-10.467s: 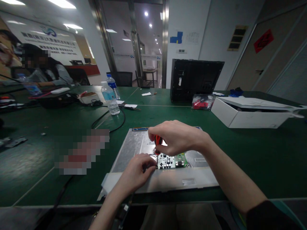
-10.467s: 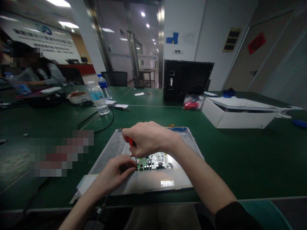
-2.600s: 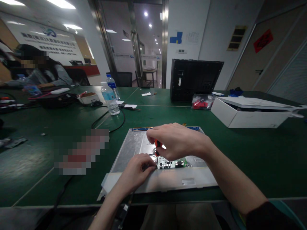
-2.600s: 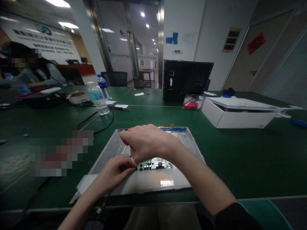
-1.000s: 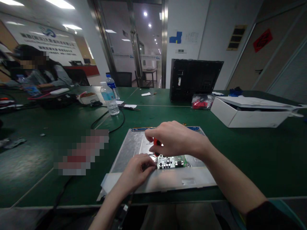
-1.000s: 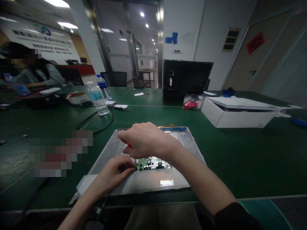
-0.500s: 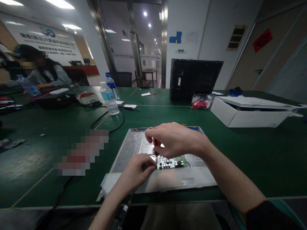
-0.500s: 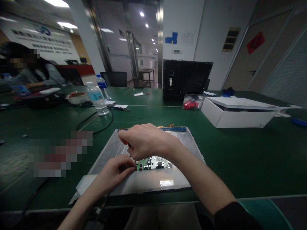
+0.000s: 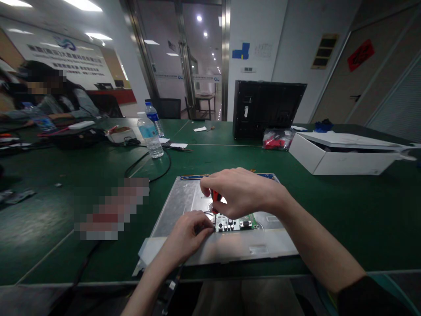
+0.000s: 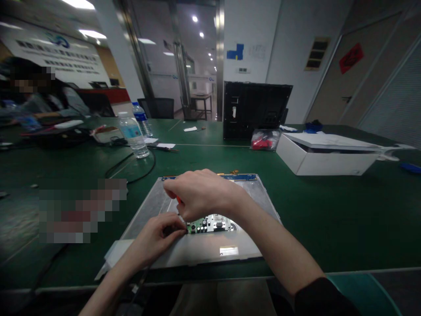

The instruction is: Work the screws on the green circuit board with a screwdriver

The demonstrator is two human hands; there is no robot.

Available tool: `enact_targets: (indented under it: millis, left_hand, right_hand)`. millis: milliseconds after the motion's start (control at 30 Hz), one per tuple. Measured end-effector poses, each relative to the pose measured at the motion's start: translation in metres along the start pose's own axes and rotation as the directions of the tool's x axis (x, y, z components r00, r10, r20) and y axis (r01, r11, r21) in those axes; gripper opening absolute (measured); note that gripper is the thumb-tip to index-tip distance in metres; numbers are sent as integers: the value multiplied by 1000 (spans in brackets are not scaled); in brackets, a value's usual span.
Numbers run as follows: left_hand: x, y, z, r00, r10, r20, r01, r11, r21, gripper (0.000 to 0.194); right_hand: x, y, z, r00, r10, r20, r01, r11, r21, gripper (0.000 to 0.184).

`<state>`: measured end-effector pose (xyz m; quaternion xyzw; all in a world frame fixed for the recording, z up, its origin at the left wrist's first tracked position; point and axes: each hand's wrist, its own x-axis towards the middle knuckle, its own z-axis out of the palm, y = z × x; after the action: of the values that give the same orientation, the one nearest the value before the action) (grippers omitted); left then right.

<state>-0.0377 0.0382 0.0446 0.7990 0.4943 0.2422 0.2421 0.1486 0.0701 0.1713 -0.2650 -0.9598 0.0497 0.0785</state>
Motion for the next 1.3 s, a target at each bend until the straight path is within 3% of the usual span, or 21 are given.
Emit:
enact_targets:
  millis: [300, 600, 1000, 1200, 1300]
  left_hand:
    - [0, -1, 1, 1000, 3, -3, -3, 1000, 15, 10]
    - [0, 0, 0, 1000, 25, -2, -25, 1000, 0, 11]
    - [0, 1, -1, 1000, 10, 4, -11, 1000, 28, 12]
    - [0, -1, 0, 1000, 18, -3, -18, 1000, 14, 12]
    - [0, 0, 0, 1000, 19, 7, -19, 1000, 14, 13]
  right_hand:
    - [5, 0, -1, 996, 88, -8, -88, 993, -76, 18]
    - [0, 0, 1, 999, 34, 12, -34, 999, -16, 20]
    - [4, -1, -2, 991, 133, 6, -132, 987, -91, 20]
    - [-1, 0, -1, 999, 25, 30, -25, 1000, 14, 23]
    - [-1, 0, 0, 999, 31, 27, -31, 999, 14, 22]
